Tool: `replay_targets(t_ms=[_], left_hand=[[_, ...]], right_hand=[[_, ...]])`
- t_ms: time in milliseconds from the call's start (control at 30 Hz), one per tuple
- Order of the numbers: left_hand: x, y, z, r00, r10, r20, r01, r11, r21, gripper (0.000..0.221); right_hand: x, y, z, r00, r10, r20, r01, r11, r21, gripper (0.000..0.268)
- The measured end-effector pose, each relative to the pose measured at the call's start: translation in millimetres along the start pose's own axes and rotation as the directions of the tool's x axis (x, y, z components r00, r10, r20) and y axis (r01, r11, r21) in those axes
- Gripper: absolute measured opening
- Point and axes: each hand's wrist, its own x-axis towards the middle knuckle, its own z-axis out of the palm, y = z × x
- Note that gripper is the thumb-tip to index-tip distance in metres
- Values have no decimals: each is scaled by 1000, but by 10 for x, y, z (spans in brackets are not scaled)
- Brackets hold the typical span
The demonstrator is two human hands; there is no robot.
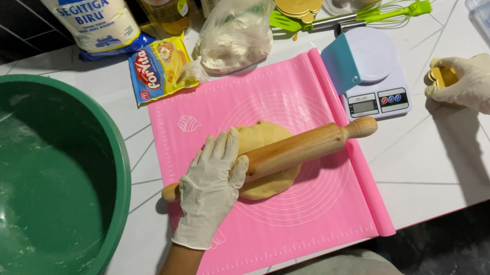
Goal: The person is preparing dough by kneading it briefly and then rolling it out into a flat sheet using a rolling pin on a silicone mat.
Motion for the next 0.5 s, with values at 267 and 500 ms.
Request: replay_targets(t_ms=[267,500], left_hand=[[-30,-30,68,999,-6,-40,5,1000,-8,64],[-24,-15,34,999,-6,-42,5,1000,-10,64]], right_hand=[[146,236,149,998,-59,-27,60,997,52,59],[362,576,220,969,-237,-66,222,958,-179,40]])
